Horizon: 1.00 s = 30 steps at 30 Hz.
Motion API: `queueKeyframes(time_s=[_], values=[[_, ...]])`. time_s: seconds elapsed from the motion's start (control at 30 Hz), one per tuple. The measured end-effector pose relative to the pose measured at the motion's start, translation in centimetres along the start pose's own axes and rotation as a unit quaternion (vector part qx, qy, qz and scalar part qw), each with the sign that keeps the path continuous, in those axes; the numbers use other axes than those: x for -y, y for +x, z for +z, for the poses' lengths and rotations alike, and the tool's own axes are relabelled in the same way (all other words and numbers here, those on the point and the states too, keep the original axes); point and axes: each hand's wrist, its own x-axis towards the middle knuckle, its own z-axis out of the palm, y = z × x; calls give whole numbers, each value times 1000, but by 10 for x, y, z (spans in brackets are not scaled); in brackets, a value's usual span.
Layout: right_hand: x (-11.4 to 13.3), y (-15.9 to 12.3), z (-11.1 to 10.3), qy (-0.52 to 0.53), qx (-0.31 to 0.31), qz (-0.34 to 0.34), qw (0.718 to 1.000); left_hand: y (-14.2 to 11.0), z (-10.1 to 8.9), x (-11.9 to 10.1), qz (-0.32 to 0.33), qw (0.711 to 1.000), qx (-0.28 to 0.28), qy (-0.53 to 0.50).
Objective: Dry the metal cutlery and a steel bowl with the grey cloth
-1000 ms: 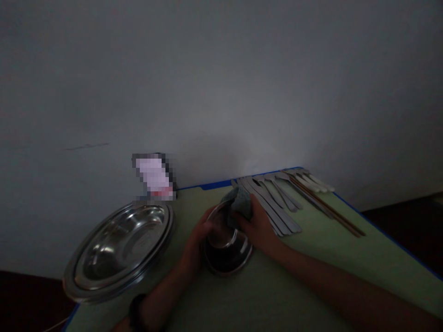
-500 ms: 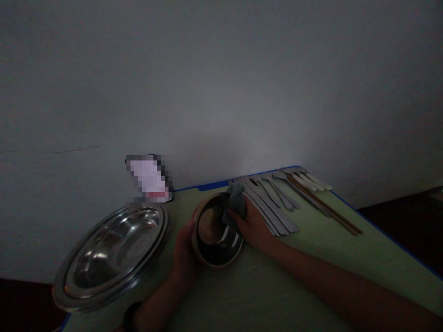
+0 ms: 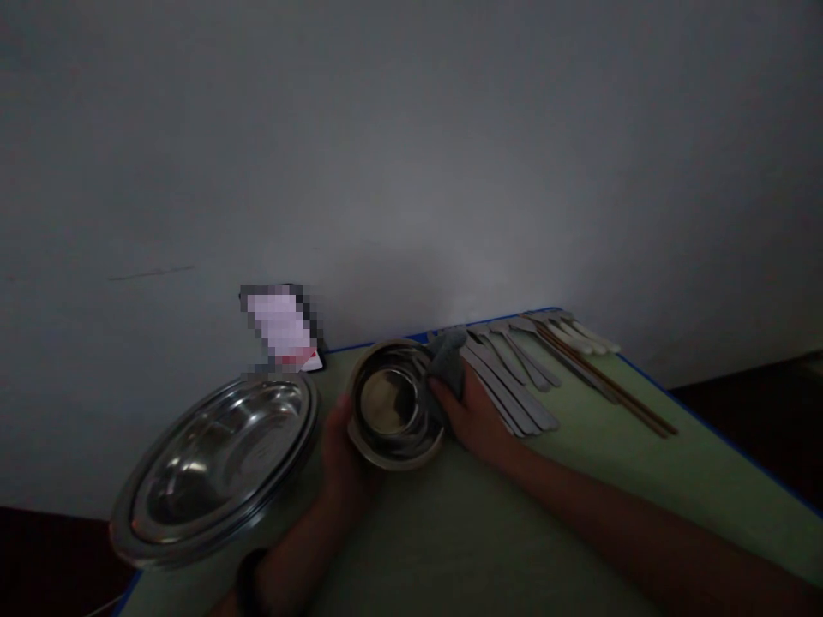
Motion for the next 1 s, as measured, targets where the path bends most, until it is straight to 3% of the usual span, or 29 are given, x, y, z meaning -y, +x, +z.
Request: queueKeyframes(time_s=[0.17,0.47,0.57,0.73,0.87,1.0], values=[[4,-4,-1,-1,-43,-12,999,2,4,-3,-48,998,-26,-27],[33,-8,-9,-41,-7,-99,994,-1,-1,1,-87,993,80,14],[41,-13,-9,-108,56,-132,984,-1,-2,4,-113,989,97,14],[46,-22,-5,-134,197,-54,970,1,0,4,-147,987,67,8],[50,-27,-1,-74,237,-35,968,-1,1,1,-182,981,73,10],[57,-33,0,-20,253,-89,963,-3,-5,1,-218,972,90,18]])
